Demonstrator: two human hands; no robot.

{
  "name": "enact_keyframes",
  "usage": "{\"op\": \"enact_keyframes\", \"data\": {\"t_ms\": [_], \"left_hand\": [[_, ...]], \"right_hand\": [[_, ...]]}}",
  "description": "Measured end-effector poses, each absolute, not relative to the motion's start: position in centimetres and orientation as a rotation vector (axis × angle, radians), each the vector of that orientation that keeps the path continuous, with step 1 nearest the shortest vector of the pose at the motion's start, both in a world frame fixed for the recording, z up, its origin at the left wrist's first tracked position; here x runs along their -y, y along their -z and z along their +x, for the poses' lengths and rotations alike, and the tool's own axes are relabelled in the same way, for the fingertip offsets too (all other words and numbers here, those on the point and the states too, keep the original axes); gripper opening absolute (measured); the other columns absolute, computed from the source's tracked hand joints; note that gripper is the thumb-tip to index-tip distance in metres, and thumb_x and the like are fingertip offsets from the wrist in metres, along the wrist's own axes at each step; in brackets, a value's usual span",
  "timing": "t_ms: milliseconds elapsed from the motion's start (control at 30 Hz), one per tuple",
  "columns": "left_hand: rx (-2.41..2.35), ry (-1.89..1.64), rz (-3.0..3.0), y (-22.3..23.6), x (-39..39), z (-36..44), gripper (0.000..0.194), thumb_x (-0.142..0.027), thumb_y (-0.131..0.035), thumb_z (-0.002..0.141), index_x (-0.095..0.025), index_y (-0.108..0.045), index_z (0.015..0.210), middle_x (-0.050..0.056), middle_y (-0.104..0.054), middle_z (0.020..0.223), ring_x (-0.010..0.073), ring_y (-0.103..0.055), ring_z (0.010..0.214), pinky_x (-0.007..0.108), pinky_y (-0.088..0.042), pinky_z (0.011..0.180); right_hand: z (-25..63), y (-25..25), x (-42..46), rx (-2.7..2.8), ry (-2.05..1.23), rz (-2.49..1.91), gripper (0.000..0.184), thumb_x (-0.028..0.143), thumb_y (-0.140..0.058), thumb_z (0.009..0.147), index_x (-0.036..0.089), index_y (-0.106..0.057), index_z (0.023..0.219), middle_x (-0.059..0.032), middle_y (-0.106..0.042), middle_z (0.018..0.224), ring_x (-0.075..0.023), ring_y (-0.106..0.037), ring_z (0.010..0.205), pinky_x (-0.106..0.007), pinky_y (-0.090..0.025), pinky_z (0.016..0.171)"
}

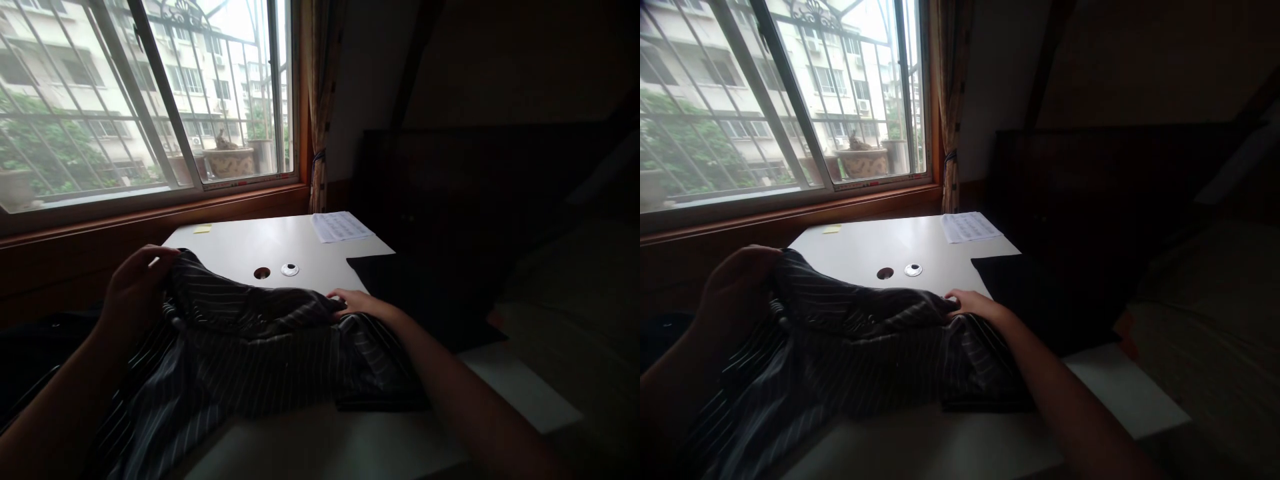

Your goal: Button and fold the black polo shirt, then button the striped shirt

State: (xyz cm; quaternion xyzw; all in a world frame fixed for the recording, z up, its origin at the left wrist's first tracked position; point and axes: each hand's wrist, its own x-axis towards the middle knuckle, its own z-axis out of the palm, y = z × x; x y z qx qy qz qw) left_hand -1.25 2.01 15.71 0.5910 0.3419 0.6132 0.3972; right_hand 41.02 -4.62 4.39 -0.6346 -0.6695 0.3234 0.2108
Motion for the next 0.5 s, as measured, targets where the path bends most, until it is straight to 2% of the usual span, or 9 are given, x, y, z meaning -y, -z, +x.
{"op": "enact_keyframes", "data": {"t_ms": [100,200,267,367,433,500], "left_hand": [[-0.949,-1.71,1.287,-16.8,-1.7,-3.1,0.031,-0.026,-0.079,0.069,-0.019,-0.071,0.097,-0.002,-0.065,0.078,0.0106,-0.058,0.066,0.019,-0.048,0.058],[-1.085,-1.789,1.208,-17.0,-2.0,-4.8,0.033,-0.025,-0.078,0.068,-0.019,-0.072,0.1,-0.003,-0.063,0.072,0.0091,-0.055,0.06,0.017,-0.046,0.052],[-1.143,-1.803,1.207,-16.8,-2.3,-5.6,0.035,-0.025,-0.078,0.068,-0.019,-0.072,0.102,-0.003,-0.064,0.073,0.0089,-0.055,0.061,0.016,-0.045,0.051],[-1.187,-1.798,1.289,-16.0,-2.7,-6.5,0.036,-0.029,-0.079,0.07,-0.019,-0.072,0.104,-0.003,-0.065,0.077,0.0088,-0.056,0.063,0.016,-0.045,0.053],[-1.246,-1.781,1.415,-15.5,-2.9,-6.7,0.034,-0.033,-0.078,0.073,-0.02,-0.072,0.104,-0.002,-0.067,0.08,0.0093,-0.058,0.066,0.016,-0.045,0.055],[-1.301,-1.732,1.548,-14.9,-3.2,-6.9,0.032,-0.036,-0.076,0.076,-0.02,-0.073,0.104,-0.001,-0.069,0.086,0.0106,-0.059,0.071,0.016,-0.045,0.058]], "right_hand": [[39.3,-5.1,4.6,2.018,-0.9,-1.71,0.039,0.031,-0.082,0.062,0.026,-0.075,0.1,0.0012,-0.073,0.072,-0.0214,-0.067,0.071,-0.027,-0.049,0.066],[38.5,-6.4,4.6,2.057,-0.759,-1.706,0.03,0.03,-0.073,0.072,0.024,-0.075,0.101,-0.0019,-0.072,0.076,-0.024,-0.064,0.079,-0.031,-0.048,0.073],[38.6,-7.7,4.5,1.97,-0.492,-1.74,0.025,0.027,-0.066,0.079,0.023,-0.074,0.102,-0.0069,-0.072,0.088,-0.0286,-0.059,0.093,-0.038,-0.045,0.085],[39.1,-9.9,4.7,1.734,0.135,-1.682,0.024,0.022,-0.059,0.084,0.024,-0.071,0.105,-0.0098,-0.068,0.101,-0.0328,-0.048,0.108,-0.047,-0.038,0.097],[39.6,-11.1,5.1,1.651,0.408,-1.592,0.027,0.018,-0.057,0.085,0.025,-0.069,0.108,-0.0085,-0.065,0.103,-0.0319,-0.047,0.108,-0.046,-0.038,0.099],[40.2,-11.7,5.6,1.666,0.476,-1.565,0.033,0.015,-0.056,0.085,0.025,-0.067,0.114,-0.008,-0.061,0.107,-0.0299,-0.05,0.108,-0.043,-0.041,0.099]]}}
